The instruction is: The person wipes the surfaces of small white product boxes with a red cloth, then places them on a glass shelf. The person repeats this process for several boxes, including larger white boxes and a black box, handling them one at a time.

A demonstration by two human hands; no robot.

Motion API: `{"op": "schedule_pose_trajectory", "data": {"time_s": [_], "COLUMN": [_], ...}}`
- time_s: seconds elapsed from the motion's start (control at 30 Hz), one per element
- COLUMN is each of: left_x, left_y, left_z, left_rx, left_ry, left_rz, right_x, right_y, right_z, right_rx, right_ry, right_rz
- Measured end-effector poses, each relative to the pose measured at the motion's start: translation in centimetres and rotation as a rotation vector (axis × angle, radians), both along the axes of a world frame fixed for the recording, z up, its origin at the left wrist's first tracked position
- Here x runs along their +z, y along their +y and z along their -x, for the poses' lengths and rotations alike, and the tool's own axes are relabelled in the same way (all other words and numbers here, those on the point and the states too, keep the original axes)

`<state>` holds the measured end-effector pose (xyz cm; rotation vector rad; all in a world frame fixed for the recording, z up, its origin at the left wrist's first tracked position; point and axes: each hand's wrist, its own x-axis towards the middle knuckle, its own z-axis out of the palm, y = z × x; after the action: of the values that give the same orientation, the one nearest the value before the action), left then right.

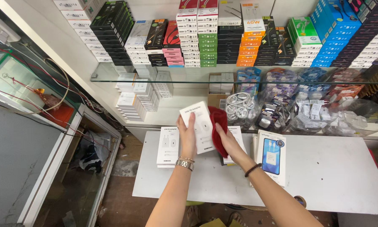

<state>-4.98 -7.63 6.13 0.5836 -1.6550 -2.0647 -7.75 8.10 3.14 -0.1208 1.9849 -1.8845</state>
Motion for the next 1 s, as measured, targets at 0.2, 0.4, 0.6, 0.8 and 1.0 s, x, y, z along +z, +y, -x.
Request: {"op": "schedule_pose_trajectory", "data": {"time_s": [0.2,0.4,0.6,0.8,1.0], "left_x": [-0.8,-0.9,0.6,3.0,1.9], "left_y": [2.9,6.2,5.5,7.5,3.1], "left_z": [-0.7,-1.5,-1.1,-1.6,0.2], "left_rx": [-0.022,-0.052,-0.058,-0.056,-0.070], "left_ry": [-0.110,-0.219,-0.099,-0.196,-0.431], "left_rz": [0.316,0.447,0.004,0.209,0.148], "right_x": [0.5,-1.3,0.4,2.9,3.0], "right_y": [1.2,2.1,2.8,3.5,5.5], "right_z": [2.0,2.2,-1.0,-1.0,-3.4], "right_rx": [-0.062,-0.095,-0.100,-0.105,0.011], "right_ry": [-0.379,-0.501,-0.549,-0.510,-0.158], "right_rz": [0.270,0.704,0.535,0.571,0.035]}}
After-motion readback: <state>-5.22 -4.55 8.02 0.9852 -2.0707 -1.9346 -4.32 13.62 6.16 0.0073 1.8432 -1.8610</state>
